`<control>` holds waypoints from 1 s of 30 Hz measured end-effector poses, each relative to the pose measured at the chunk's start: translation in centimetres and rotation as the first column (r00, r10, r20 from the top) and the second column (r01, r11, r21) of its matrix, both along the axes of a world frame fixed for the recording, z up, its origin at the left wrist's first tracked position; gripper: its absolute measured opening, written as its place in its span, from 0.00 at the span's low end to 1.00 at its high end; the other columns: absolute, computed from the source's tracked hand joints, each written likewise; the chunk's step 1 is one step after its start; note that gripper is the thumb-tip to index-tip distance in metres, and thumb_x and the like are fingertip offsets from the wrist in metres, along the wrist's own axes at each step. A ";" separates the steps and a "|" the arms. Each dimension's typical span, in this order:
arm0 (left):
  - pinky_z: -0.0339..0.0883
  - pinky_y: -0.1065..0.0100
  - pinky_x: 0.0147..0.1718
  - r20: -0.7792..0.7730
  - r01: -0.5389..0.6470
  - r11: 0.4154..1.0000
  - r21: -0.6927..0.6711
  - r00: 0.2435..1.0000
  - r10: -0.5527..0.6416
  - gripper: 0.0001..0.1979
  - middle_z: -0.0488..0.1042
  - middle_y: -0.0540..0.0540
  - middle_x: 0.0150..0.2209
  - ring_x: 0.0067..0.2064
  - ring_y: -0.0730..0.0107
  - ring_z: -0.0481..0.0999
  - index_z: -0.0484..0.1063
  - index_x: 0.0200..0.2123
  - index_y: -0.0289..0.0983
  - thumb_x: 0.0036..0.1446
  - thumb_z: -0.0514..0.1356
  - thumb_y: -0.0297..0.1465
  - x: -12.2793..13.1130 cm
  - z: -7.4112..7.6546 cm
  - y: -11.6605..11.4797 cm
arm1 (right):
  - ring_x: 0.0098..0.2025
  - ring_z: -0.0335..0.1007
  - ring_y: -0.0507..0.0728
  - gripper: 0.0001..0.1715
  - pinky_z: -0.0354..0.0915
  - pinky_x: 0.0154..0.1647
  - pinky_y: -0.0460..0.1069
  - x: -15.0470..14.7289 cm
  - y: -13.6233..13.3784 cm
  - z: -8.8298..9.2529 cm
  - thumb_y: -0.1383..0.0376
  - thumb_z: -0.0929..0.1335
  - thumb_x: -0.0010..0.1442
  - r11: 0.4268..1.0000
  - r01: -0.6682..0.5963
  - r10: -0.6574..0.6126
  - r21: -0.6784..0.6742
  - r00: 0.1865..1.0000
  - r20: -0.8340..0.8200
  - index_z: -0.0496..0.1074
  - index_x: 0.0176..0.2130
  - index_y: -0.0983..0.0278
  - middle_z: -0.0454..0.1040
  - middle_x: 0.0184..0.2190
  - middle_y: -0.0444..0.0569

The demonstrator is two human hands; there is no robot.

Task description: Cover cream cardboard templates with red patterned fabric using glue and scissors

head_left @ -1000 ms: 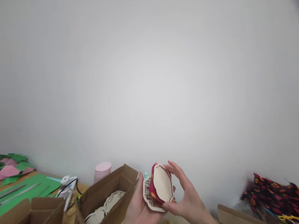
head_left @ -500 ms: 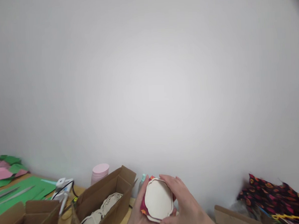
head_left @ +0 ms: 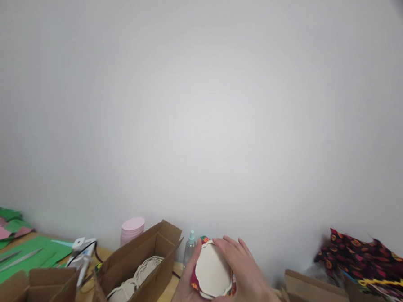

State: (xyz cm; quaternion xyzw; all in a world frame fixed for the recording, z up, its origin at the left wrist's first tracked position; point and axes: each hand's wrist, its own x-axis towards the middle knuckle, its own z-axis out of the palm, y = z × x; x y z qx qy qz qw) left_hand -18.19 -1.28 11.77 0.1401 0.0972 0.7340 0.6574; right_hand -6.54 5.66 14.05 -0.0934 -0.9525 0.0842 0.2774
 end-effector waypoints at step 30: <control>0.58 0.52 0.38 -0.197 0.172 0.983 -0.062 0.964 -0.181 0.37 0.70 0.36 0.40 0.44 0.51 0.69 0.56 0.49 0.36 0.42 0.48 0.57 -0.6 -1.5 1.6 | 0.54 0.58 0.63 0.45 0.54 0.53 0.59 0.8 4.6 -4.6 0.50 0.69 0.44 0.494 -0.600 -0.027 -0.629 0.713 -0.701 0.48 0.55 0.60 0.65 0.51 0.57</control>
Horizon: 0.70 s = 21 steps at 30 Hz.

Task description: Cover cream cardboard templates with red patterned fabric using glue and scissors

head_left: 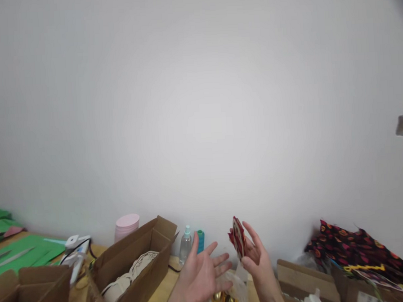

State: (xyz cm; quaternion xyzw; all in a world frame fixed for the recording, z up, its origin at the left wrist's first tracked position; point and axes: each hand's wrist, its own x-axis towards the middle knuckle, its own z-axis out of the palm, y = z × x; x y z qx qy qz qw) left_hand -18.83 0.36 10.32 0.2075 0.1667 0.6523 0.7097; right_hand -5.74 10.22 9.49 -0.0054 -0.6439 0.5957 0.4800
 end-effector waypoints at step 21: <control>0.53 0.58 0.46 0.005 0.216 0.953 0.214 0.975 -0.222 0.31 0.75 0.35 0.40 0.48 0.54 0.68 0.67 0.45 0.28 0.51 0.46 0.49 0.8 -1.5 0.2 | 0.53 0.56 0.62 0.46 0.36 0.57 0.64 1.2 -4.1 4.0 0.71 0.66 0.37 0.527 0.188 -0.661 0.829 0.703 0.261 0.49 0.54 0.56 0.62 0.51 0.48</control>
